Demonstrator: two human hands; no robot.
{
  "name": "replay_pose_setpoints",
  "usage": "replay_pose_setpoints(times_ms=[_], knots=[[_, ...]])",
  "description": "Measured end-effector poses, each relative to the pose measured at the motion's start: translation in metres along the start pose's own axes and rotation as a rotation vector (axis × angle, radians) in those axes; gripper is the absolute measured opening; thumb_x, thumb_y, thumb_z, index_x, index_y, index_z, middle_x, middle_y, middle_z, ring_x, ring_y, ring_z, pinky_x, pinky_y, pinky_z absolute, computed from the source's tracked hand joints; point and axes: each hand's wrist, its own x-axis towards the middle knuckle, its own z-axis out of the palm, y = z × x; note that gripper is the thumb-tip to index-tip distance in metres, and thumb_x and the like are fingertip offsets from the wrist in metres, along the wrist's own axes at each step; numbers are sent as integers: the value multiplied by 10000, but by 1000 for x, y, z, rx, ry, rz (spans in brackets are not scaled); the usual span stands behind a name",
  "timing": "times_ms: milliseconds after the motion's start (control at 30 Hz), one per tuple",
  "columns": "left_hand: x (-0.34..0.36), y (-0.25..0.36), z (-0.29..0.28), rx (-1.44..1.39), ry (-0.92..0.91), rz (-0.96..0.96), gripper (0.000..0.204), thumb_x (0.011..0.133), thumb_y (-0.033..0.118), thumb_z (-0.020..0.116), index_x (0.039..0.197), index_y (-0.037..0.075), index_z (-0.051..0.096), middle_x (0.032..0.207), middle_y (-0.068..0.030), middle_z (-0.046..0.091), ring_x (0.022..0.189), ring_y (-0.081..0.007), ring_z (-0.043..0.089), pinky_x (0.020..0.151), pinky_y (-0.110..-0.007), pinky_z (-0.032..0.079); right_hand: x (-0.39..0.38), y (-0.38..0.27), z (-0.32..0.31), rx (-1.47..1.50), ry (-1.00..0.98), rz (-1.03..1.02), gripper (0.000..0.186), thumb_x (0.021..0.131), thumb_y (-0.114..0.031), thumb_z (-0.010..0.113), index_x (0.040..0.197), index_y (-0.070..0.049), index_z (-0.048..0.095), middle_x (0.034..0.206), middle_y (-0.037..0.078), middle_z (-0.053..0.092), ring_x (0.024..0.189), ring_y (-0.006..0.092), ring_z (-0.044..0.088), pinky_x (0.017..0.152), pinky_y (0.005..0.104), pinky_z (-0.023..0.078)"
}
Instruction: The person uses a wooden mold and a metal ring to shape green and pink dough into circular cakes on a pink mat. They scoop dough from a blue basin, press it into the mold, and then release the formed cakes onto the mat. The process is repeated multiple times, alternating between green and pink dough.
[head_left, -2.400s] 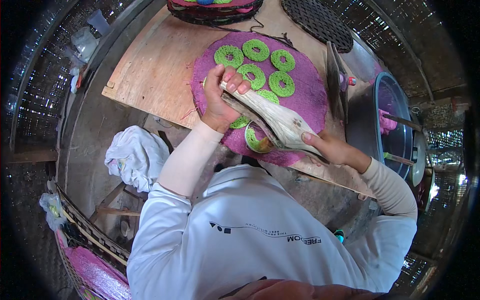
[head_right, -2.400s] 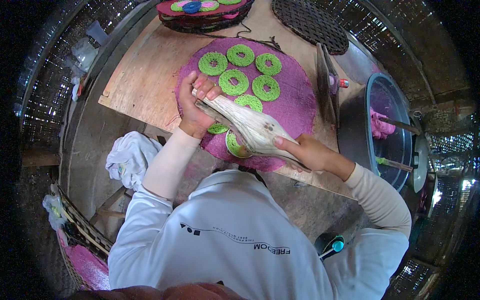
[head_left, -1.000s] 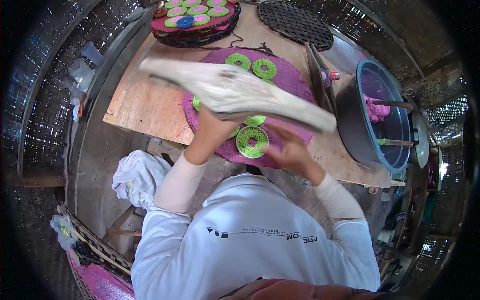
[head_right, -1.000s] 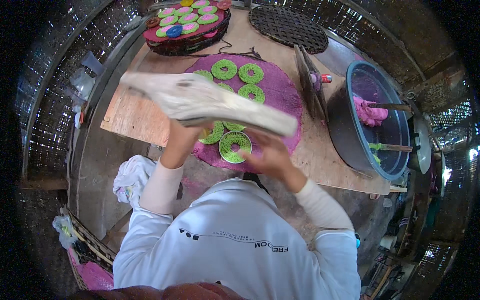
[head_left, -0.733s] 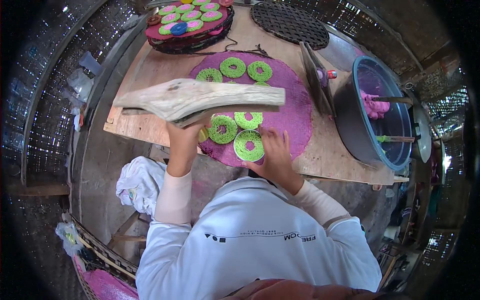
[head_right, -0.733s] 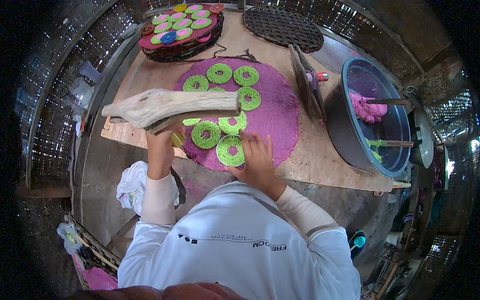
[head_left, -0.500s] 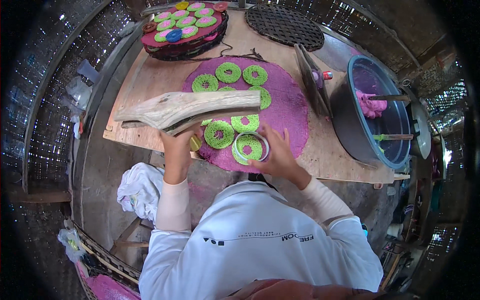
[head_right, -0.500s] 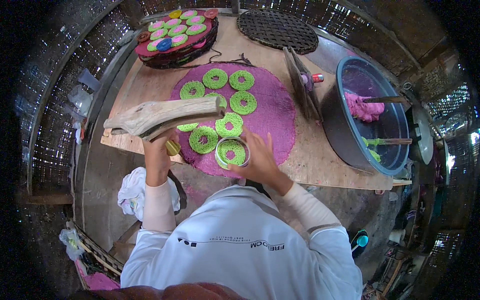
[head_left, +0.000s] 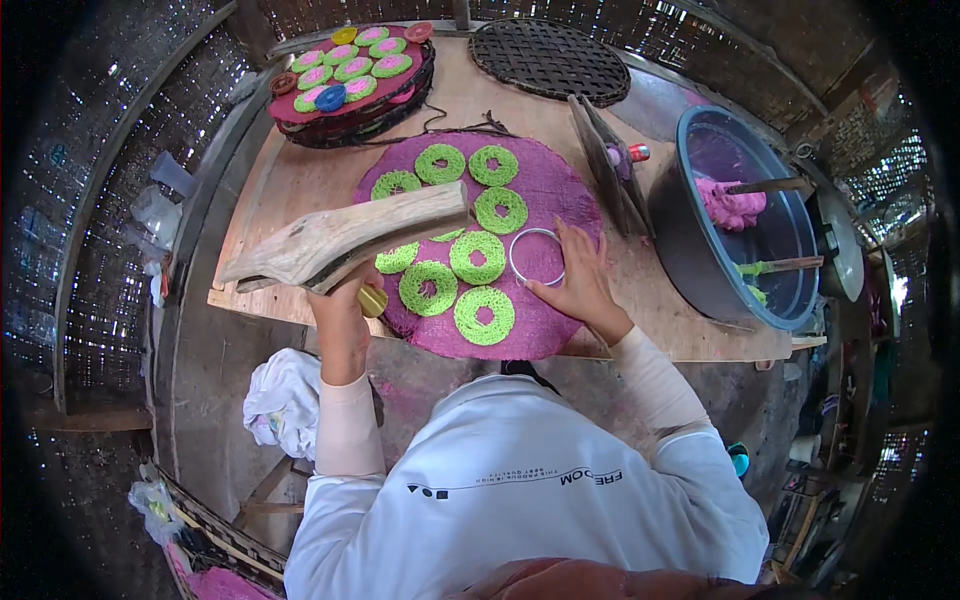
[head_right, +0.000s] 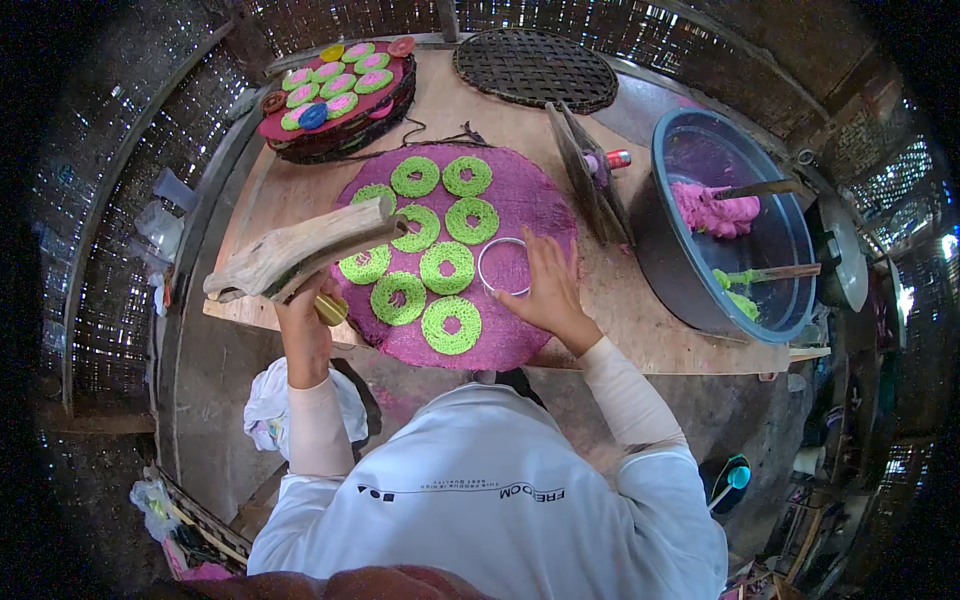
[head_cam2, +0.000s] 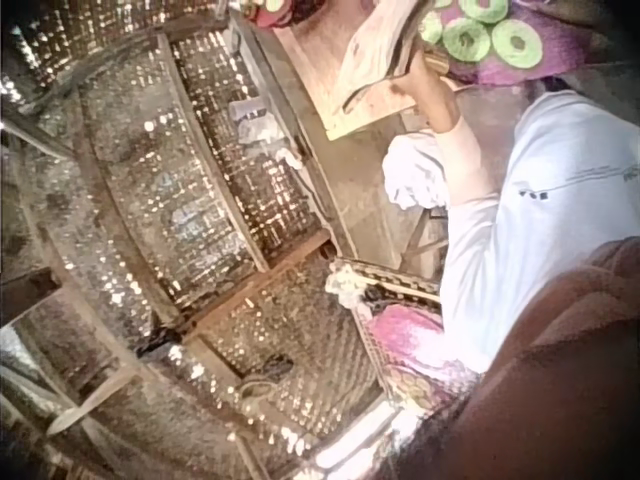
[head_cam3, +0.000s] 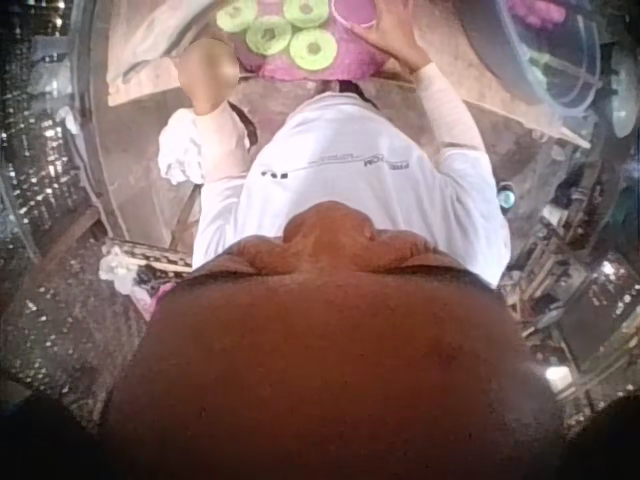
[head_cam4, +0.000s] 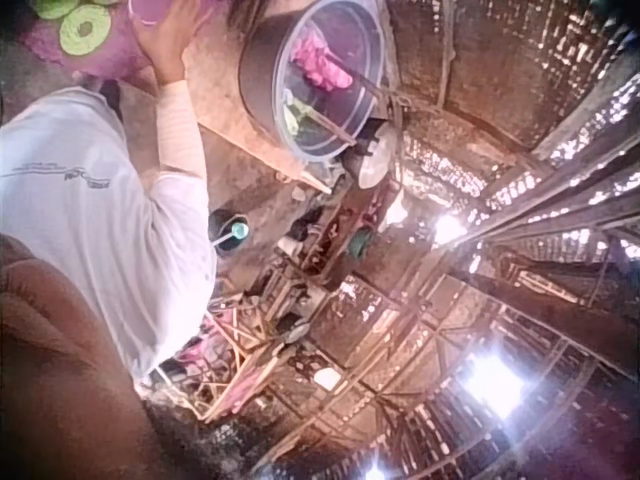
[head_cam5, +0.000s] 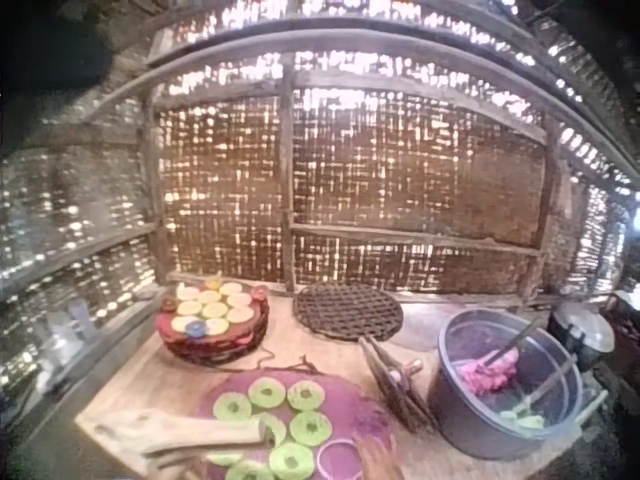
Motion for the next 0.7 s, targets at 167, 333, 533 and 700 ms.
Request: replay_pose_setpoints(times_ms=[167, 333, 533, 700], knots=[[-2, -13, -2, 61, -10, 29, 303, 666, -45, 633, 958, -19, 557, 870, -87, 596, 720, -165, 582, 630, -268, 474, 9, 1, -5, 30, 23, -18, 905, 639, -444, 684, 1328, -30, 268, 1257, 199, 409, 1217, 352, 328, 1024, 544, 110], [-6, -48, -9, 683, -138, 601, 414, 725, 25, 647, 1124, 26, 538, 1090, -94, 580, 1015, -238, 538, 905, -352, 391, 31, -51, -89, 286, 421, -310, 532, 761, -302, 614, 1188, -19, 466, 1110, 179, 531, 1044, 314, 505, 924, 466, 333], [-26, 5, 38, 481, -670, 542, 343, 793, 41, 577, 1134, 47, 543, 1123, -105, 559, 1059, -252, 504, 933, -354, 363, 36, -89, -157, 721, 126, -377, 248, 850, -219, 538, 782, 9, 607, 603, 74, 586, 483, 175, 555, 457, 293, 415], [-15, 68, 79, 617, -1137, 930, 390, 669, 208, 677, 1024, 83, 576, 896, -90, 603, 735, -249, 563, 666, -337, 408, 74, -111, -178, 1287, 187, -129, 286, 901, -253, 470, 982, 11, 543, 595, 62, 552, 466, 127, 528, 459, 232, 428]])
